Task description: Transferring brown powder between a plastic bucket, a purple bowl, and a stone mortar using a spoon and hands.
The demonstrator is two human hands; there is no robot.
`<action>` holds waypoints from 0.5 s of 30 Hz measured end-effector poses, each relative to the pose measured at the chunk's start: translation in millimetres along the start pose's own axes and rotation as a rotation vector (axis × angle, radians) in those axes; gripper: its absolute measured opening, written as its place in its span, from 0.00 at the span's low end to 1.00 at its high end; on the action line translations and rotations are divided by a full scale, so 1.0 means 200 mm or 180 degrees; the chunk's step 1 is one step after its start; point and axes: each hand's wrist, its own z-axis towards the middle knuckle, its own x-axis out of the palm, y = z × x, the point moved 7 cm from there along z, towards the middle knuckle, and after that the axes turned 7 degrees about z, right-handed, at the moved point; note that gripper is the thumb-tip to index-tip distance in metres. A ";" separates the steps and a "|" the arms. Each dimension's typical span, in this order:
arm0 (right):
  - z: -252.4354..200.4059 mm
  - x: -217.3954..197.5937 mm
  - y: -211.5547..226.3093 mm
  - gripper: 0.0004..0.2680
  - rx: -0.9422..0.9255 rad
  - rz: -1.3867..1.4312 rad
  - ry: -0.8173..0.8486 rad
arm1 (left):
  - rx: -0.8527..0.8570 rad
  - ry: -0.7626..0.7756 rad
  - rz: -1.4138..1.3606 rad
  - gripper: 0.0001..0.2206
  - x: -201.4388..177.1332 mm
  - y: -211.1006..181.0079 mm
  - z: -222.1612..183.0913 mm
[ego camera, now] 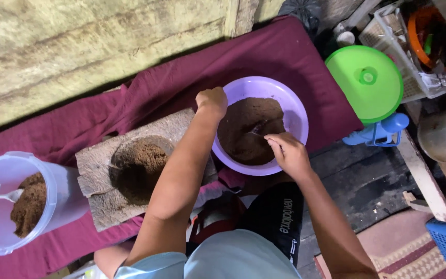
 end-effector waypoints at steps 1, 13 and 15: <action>0.02 0.01 -0.04 0.05 0.0005 0.0013 0.0036 | -0.0018 0.0029 -0.0018 0.12 0.02 0.00 0.02; 0.26 0.19 0.02 0.06 0.0347 0.1337 0.0822 | 0.0051 -0.0023 -0.0049 0.14 -0.10 0.01 -0.05; 0.22 0.07 0.10 0.05 0.0267 0.1480 0.1160 | 0.0077 -0.0056 -0.0023 0.14 -0.06 0.01 -0.03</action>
